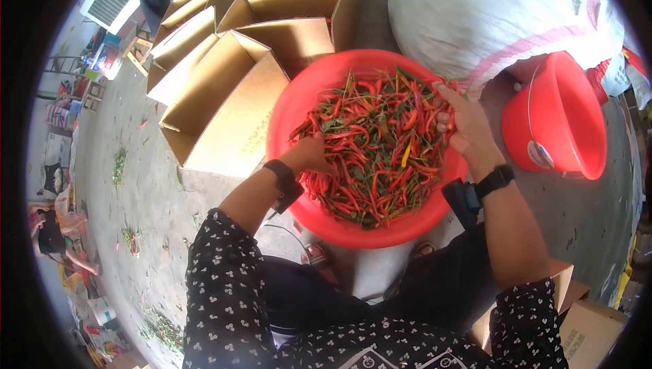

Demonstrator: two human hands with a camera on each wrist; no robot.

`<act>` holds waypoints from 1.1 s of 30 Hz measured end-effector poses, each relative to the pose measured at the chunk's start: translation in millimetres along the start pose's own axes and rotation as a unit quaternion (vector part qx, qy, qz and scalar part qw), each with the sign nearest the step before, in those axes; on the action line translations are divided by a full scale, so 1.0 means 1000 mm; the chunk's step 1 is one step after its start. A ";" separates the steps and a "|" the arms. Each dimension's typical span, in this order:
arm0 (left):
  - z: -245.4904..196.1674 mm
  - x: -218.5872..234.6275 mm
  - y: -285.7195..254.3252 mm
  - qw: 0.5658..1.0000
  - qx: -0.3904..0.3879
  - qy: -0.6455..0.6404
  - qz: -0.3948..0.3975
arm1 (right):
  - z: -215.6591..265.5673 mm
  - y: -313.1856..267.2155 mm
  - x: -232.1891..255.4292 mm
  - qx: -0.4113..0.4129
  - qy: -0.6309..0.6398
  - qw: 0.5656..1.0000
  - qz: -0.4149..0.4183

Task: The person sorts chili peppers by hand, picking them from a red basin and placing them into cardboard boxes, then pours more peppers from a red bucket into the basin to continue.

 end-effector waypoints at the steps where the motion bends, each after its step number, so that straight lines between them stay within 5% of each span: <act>1: -0.003 -0.006 0.000 1.000 0.000 -0.001 0.001 | -0.001 -0.001 -0.002 0.000 -0.010 1.000 0.009; 3: -0.009 -0.008 -0.006 0.993 -0.005 -0.047 -0.109 | -0.002 -0.003 -0.004 -0.004 -0.018 1.000 0.021; 4: -0.011 -0.004 -0.005 0.993 -0.002 -0.046 -0.109 | -0.003 -0.004 -0.006 -0.006 -0.024 0.999 0.031; 5: -0.013 0.003 -0.001 0.979 -0.027 -0.175 -0.101 | -0.005 -0.003 -0.007 -0.008 -0.021 0.999 0.033; 8: -0.047 0.054 -0.020 0.884 -0.084 -0.457 0.039 | -0.012 -0.001 -0.010 -0.013 -0.026 0.999 0.036; 9: -0.053 0.053 -0.009 0.882 -0.083 -0.461 0.040 | -0.014 -0.002 -0.011 -0.025 -0.028 0.998 0.054; 11: -0.058 0.060 0.014 0.805 -0.141 -0.574 -0.057 | -0.013 -0.004 -0.013 -0.034 -0.031 0.997 0.069; 15: -0.044 0.074 0.014 0.885 -0.220 -0.406 -0.055 | -0.012 -0.014 -0.012 -0.071 -0.056 0.991 0.099; 16: -0.042 0.063 0.007 0.931 -0.298 -0.203 -0.049 | -0.013 -0.015 -0.009 -0.080 -0.066 0.989 0.101; 17: -0.037 0.049 -0.001 0.931 -0.361 0.009 -0.041 | -0.013 -0.014 -0.007 -0.080 -0.066 0.990 0.100; 19: -0.013 0.003 -0.003 0.967 -0.240 0.045 0.066 | -0.015 -0.013 -0.005 -0.084 -0.084 0.985 0.126; 20: -0.014 -0.006 -0.016 0.968 -0.238 0.045 0.067 | -0.014 -0.013 -0.007 -0.085 -0.083 0.985 0.128; 22: -0.018 -0.006 -0.037 0.950 -0.286 0.026 -0.123 | -0.013 -0.014 -0.013 -0.082 -0.069 0.987 0.122; 25: -0.019 -0.011 -0.025 0.923 -0.354 0.028 -0.151 | -0.019 -0.011 -0.018 -0.073 -0.086 0.983 0.146; 29: -0.022 0.015 -0.007 0.955 -0.251 0.014 -0.159 | -0.024 -0.014 -0.019 -0.075 -0.093 0.982 0.144; 31: -0.024 0.042 -0.001 0.944 -0.113 -0.303 -0.062 | -0.023 -0.019 -0.018 -0.097 -0.125 0.977 0.141; 32: -0.023 0.046 0.010 0.944 -0.116 -0.303 -0.061 | -0.025 -0.019 -0.017 -0.096 -0.126 0.978 0.138; 33: -0.023 0.051 0.018 0.912 -0.145 -0.383 0.020 | -0.027 -0.018 -0.016 -0.101 -0.128 0.978 0.130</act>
Point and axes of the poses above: each hand's wrist, its own y-axis towards the middle knuckle, its own x-axis out of the back of the hand, z = x × y, the point moved 2 cm from there along y, towards the middle knuckle, and after that the axes turned 11 degrees about x, right-handed, at the moved point
